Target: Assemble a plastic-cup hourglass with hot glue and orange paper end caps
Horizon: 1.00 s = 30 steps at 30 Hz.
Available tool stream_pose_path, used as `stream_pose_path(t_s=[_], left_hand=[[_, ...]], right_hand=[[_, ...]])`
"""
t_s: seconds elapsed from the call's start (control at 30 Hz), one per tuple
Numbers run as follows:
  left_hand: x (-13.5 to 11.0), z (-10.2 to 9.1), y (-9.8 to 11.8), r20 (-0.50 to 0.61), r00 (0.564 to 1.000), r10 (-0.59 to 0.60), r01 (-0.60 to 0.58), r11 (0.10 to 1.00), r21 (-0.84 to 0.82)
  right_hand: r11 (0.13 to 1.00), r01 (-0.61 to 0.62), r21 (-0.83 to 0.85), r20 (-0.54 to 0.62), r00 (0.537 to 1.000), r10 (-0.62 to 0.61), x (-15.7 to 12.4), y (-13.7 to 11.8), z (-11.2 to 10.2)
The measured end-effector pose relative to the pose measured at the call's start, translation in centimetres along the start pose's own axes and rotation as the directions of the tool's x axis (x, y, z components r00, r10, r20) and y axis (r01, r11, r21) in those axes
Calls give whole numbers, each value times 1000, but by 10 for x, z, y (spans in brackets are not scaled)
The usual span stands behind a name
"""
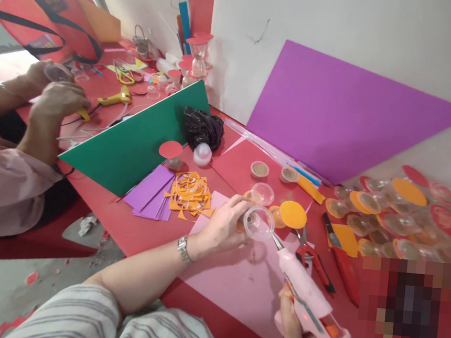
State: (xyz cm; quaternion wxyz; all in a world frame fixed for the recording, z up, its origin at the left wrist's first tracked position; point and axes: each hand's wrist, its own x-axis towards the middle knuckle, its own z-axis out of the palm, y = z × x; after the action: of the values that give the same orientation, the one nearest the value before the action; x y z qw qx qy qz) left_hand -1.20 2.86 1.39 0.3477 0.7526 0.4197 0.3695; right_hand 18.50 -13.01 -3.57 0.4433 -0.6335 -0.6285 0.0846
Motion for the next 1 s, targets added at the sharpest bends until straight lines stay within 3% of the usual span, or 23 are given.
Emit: stream_pose_path(t_s=[0.5,0.73,1.0], left_hand=[[-1,0,1,7,999,42,-42,999,-26],[0,2,-2,-8,999,33,-33,999,-7],[-1,2,-6,-58,998,36,-35,999,12]], right_hand=[[994,71,-86,-34,997,-74,-1,12,-2],[969,160,-186,43,987,-154,0,20,-7],[977,62,-204,5,998,-62,-7,8,-2]])
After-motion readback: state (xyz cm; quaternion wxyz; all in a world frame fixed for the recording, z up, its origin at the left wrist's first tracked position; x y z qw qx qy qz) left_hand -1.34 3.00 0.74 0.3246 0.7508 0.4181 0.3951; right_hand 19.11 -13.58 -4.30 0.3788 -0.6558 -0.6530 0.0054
